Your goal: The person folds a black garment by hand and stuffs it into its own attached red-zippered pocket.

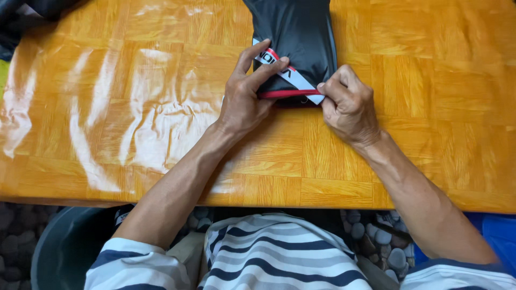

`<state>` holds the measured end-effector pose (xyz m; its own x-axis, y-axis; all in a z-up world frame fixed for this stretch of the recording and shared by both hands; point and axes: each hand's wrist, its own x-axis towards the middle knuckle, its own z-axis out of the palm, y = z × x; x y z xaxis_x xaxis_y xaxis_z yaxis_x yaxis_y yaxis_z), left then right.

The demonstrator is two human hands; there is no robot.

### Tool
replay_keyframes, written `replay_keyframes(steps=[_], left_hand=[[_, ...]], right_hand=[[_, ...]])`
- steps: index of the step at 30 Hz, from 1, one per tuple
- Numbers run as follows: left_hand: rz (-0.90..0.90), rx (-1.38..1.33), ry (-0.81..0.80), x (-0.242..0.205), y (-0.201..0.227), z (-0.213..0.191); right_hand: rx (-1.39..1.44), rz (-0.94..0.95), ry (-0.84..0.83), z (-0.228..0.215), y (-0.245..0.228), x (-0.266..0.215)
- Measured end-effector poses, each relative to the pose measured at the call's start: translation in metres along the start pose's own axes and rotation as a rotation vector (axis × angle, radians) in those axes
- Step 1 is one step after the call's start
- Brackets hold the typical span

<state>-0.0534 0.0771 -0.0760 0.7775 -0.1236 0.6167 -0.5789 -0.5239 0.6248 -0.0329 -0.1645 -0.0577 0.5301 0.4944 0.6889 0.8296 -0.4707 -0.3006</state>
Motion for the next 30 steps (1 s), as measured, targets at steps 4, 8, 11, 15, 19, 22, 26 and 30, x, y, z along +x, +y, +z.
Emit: replay_keyframes(steps=[4, 8, 11, 15, 19, 22, 26, 30], left_hand=[[-0.012, 0.015, -0.002, -0.001, 0.004, -0.005], [-0.068, -0.003, -0.062, 0.001, 0.005, -0.006], [-0.074, 0.004, -0.002, -0.001, 0.003, -0.002], [-0.028, 0.023, 0.006, -0.003, 0.001, 0.0], [0.001, 0.001, 0.022, -0.003, 0.0, -0.002], [0.017, 0.003, -0.008, 0.0, 0.0, -0.009], [0.005, 0.012, -0.088, -0.003, -0.003, -0.005], [0.003, 0.034, -0.019, -0.007, -0.004, 0.001]], right_hand=[[0.0, 0.008, 0.014, 0.006, 0.007, -0.004], [0.079, 0.032, -0.016, -0.005, 0.004, 0.001], [0.116, -0.003, -0.097, -0.015, 0.001, 0.001], [0.011, -0.041, -0.093, -0.012, 0.004, -0.001], [-0.246, -0.158, -0.046, -0.001, 0.002, -0.001], [-0.253, -0.179, -0.033, -0.002, 0.005, 0.0], [-0.154, -0.163, -0.092, -0.01, 0.004, -0.001], [-0.189, -0.228, -0.21, -0.019, 0.005, -0.002]])
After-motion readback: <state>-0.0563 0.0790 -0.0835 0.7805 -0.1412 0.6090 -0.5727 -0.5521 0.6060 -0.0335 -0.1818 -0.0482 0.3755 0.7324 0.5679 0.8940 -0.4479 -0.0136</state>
